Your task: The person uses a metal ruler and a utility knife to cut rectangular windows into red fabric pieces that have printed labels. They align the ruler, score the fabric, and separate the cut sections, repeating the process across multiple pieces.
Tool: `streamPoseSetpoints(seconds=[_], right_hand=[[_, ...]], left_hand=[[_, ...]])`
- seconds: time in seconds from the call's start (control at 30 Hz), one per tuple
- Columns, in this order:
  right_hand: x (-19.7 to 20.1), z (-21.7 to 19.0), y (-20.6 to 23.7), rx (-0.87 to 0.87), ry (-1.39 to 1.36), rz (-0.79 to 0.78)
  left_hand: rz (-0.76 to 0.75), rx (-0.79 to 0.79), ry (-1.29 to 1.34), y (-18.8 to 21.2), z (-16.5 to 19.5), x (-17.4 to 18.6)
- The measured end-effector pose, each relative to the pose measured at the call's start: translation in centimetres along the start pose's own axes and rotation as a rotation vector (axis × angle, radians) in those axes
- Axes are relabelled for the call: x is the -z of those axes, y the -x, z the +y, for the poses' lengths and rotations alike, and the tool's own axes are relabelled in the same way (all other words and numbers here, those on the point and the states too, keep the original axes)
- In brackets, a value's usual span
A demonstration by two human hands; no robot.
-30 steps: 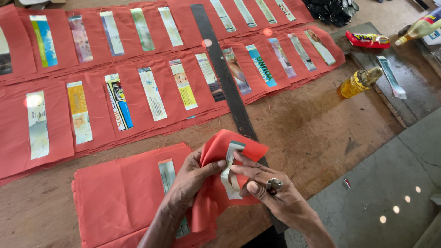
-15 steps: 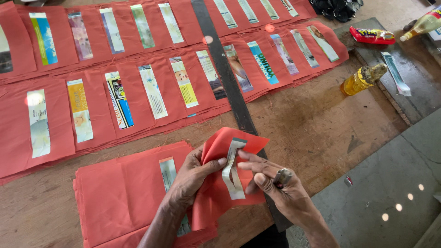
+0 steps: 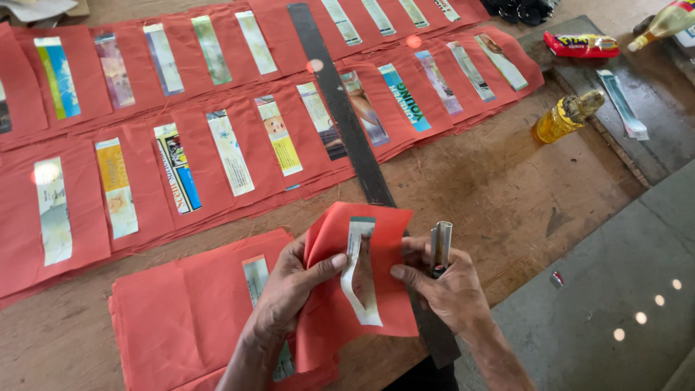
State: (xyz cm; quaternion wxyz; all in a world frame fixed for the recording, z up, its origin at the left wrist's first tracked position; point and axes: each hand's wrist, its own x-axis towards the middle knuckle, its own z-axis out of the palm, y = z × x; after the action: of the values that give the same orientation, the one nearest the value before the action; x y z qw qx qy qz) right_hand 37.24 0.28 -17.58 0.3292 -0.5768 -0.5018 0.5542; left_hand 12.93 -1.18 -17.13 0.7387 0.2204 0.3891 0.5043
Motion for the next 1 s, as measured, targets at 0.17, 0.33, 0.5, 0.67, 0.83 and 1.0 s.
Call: streamPoseSetpoints(seconds=[0.17, 0.33, 0.5, 0.67, 0.83, 1.0], right_hand=[[4.8, -0.1, -1.5, 0.024, 0.013, 0.041], [10.1, 0.3, -4.2, 0.005, 0.265, 0.146], [13.1, 1.4, -6.4, -0.087, 0.220, 0.253], [14.6, 1.8, -6.8, 0.016, 0.245, 0.281], [15.1, 2.1, -6.7, -0.049, 0.311, 0.326], [16.7, 1.3, -7.7, -0.002, 0.521, 0.343]], left_hand=[[0.144, -0.077, -0.388, -0.9, 0.4, -1.1], [0.110, -0.233, -0.556, -4.3, -0.2, -3.6], [0.118, -0.246, -0.650, -8.3, -0.8, -6.3], [0.191, -0.348, -1.013, -10.3, -1.1, -7.7], [0.166, -0.514, -1.133, -10.8, -1.3, -8.2], [0.161, -0.755, -1.303, -9.9, -1.4, -8.7]])
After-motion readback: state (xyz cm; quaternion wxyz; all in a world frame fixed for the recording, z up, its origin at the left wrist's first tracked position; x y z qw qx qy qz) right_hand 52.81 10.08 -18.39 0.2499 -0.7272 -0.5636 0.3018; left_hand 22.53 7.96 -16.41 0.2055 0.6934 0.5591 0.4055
